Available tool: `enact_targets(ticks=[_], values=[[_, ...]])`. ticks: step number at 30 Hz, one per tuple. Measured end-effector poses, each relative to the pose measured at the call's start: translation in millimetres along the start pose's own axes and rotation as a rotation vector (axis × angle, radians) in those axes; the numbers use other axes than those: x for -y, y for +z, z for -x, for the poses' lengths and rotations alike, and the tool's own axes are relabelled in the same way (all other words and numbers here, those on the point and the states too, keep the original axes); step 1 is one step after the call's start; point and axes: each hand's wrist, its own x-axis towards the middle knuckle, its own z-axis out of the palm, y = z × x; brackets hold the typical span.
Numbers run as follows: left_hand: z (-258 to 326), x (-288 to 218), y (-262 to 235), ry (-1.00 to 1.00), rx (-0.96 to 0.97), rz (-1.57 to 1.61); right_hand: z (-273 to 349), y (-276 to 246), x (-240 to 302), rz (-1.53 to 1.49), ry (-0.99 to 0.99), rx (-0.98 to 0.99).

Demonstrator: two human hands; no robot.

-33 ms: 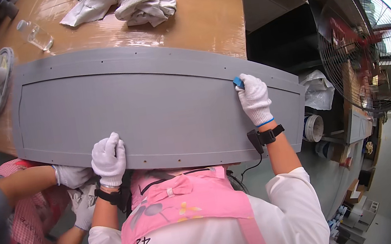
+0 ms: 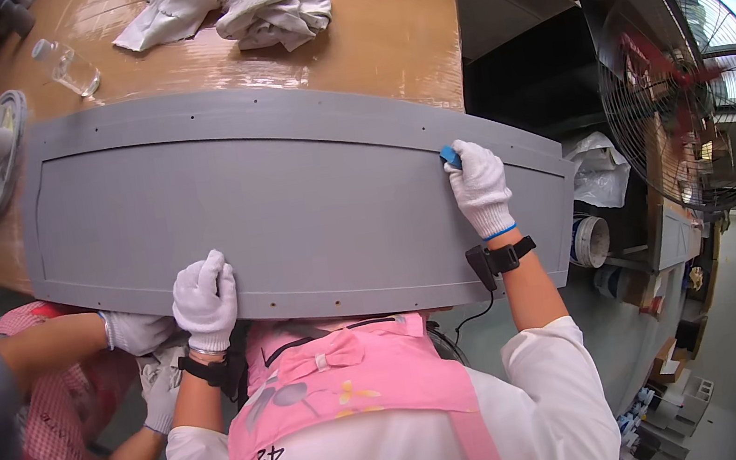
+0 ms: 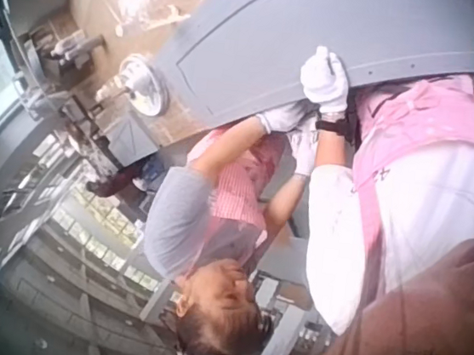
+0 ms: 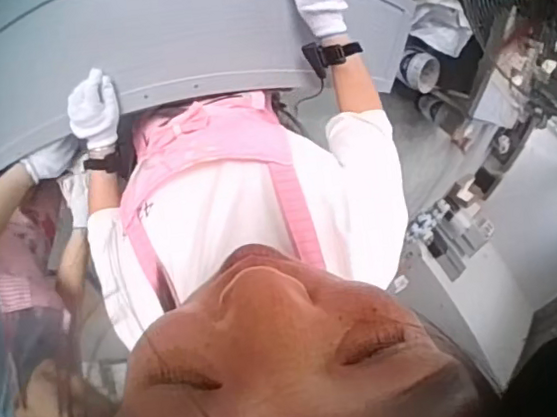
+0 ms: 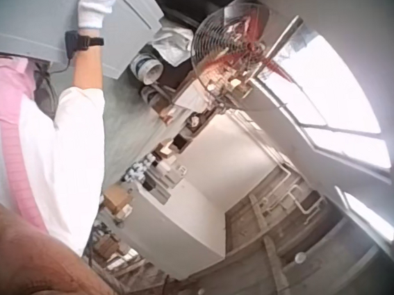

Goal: Apply polish or wax to furniture panels and buff them with a cloth.

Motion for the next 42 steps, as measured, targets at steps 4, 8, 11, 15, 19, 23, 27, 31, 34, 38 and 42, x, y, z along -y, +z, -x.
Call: enact_targets(ticks=[4, 8, 11, 15, 19, 23, 27, 31, 34, 38, 42], values=[[-0.5, 1.8, 0.1, 0.003, 0.008, 0.003, -7.4, 11.4, 21.7, -0.087, -0.059, -0.066], [2.4, 3.3, 0.2, -0.003, -0.014, -0.013, -34.2, 26.2, 67.9, -0.190, -0.208, -0.100], [-0.8, 2.2, -0.6, 0.007, -0.003, -0.007, -48.9, 39.8, 89.7, -0.221, -0.266, -0.087], [-1.7, 2.3, 1.2, 0.000, 0.009, -0.005, -52.9, 48.4, 99.2, -0.232, -0.342, -0.102], [1.0, 8.1, 5.5, 0.026, -0.016, 0.006, -41.1, 31.9, 75.3, -0.132, -0.190, -0.031], [-1.0, 3.7, 4.0, 0.051, 0.061, 0.009, 5.6, 3.5, 9.8, -0.014, 0.107, -0.166], [2.2, 4.3, 4.1, 0.103, 0.114, 0.050, 84.2, -34.5, -5.5, -0.259, 0.590, -0.369], [3.0, 7.1, 0.9, 0.178, 0.177, 0.078, 175.6, -61.3, -13.1, -0.438, 1.024, -0.355], [2.3, 9.8, 1.9, 0.197, 0.216, 0.097, 255.0, -64.4, -45.2, -0.703, 1.247, -0.612], [4.5, 6.9, 6.1, 0.212, 0.196, 0.083, 313.8, -87.4, -74.6, -0.743, 1.440, -0.850], [9.4, -16.2, 8.6, 0.243, 0.211, 0.033, 346.4, -90.2, -105.7, -0.700, 1.393, -0.859]])
